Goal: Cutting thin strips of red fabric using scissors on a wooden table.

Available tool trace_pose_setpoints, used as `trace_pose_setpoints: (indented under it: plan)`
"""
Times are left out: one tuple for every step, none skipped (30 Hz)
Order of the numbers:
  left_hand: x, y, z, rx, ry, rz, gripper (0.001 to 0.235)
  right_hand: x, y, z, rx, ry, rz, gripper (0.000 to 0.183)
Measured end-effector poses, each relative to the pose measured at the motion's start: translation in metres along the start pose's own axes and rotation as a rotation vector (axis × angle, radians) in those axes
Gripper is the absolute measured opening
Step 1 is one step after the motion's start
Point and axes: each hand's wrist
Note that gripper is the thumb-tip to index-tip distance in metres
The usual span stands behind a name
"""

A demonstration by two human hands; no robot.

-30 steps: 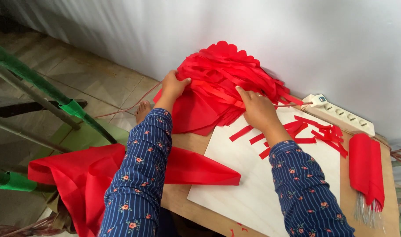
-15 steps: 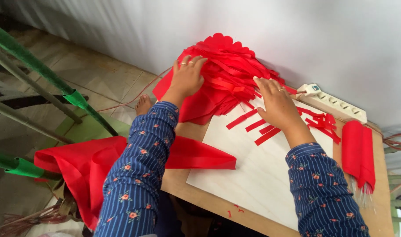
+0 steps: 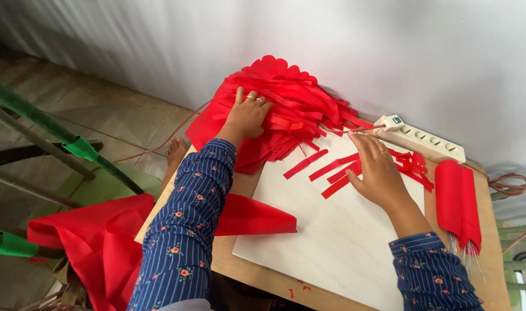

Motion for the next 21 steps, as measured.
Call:
trace_pose_setpoints:
  plan:
    - [-0.004,0.001,-0.003,0.002,0.004,0.013,0.070,-0.002,-0.001,0.003,0.000,-0.016,0.017,0.093]
    - [-0.004,0.003,-0.003,0.001,0.000,0.012,0.070,-0.010,0.000,0.003,-0.001,-0.018,0.020,0.093]
    - [-0.004,0.005,-0.003,-0.009,0.017,0.013,0.064,-0.017,-0.001,0.004,0.008,-0.041,0.040,0.092]
    - [-0.003,0.006,-0.004,-0.019,0.035,0.014,0.058,-0.024,-0.002,0.005,0.017,-0.064,0.059,0.091]
    - [-0.004,0.009,-0.004,-0.021,0.034,0.020,0.058,-0.031,-0.008,0.002,0.018,-0.059,0.063,0.091]
    - [-0.005,0.011,-0.004,-0.039,0.019,0.002,0.055,-0.039,-0.014,-0.001,0.037,-0.083,0.079,0.086]
    - [-0.006,0.008,-0.002,-0.067,0.004,-0.010,0.051,-0.044,-0.019,-0.001,0.051,-0.097,0.098,0.082]
    - [-0.008,0.004,-0.001,-0.078,0.004,0.001,0.051,-0.046,-0.033,-0.006,0.046,-0.084,0.106,0.082]
    - [-0.012,0.010,0.000,-0.103,-0.037,0.048,0.045,-0.050,-0.043,-0.014,0.008,-0.129,0.086,0.082]
    - [-0.017,0.016,0.000,-0.128,-0.079,0.096,0.040,-0.055,-0.052,-0.024,-0.029,-0.174,0.067,0.083]
    - [-0.014,0.020,0.002,-0.124,-0.082,0.090,0.040,-0.061,-0.065,-0.031,-0.028,-0.182,0.065,0.083]
    - [-0.012,0.024,0.003,-0.141,-0.082,0.184,0.030,-0.067,-0.078,-0.039,-0.032,-0.196,0.021,0.088]
    - [-0.010,0.030,0.005,-0.156,-0.081,0.275,0.022,-0.073,-0.089,-0.048,-0.034,-0.214,-0.028,0.092]
    - [-0.011,0.033,0.004,-0.149,-0.084,0.264,0.022,-0.083,-0.097,-0.055,-0.032,-0.225,-0.033,0.092]
    - [-0.012,0.032,0.004,-0.156,-0.077,0.265,0.022,-0.093,-0.106,-0.060,-0.019,-0.170,-0.106,0.095]
    - [-0.013,0.032,0.003,-0.163,-0.070,0.267,0.022,-0.102,-0.115,-0.066,-0.005,-0.114,-0.179,0.097]
    - [-0.007,0.032,0.003,-0.163,-0.077,0.269,0.022,-0.112,-0.118,-0.067,-0.002,-0.115,-0.171,0.097]
    - [-0.002,0.033,0.003,-0.156,-0.053,0.210,0.029,-0.122,-0.120,-0.069,-0.016,-0.089,-0.247,0.096]
    - [0.004,0.036,0.003,-0.142,-0.026,0.149,0.037,-0.132,-0.123,-0.071,-0.025,-0.062,-0.327,0.095]
    - [0.005,0.037,0.000,-0.135,-0.031,0.151,0.037,-0.133,-0.124,-0.071,-0.018,-0.063,-0.324,0.095]
    - [0.005,0.039,-0.002,-0.142,-0.022,0.144,0.042,-0.135,-0.125,-0.072,-0.009,-0.034,-0.326,0.090]
Point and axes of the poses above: each hand's wrist, its own y-axis away from the middle knuckle, its own x-axis out of the back of the hand, z = x × y, and after that the axes turned 15 degrees about z, right-handed
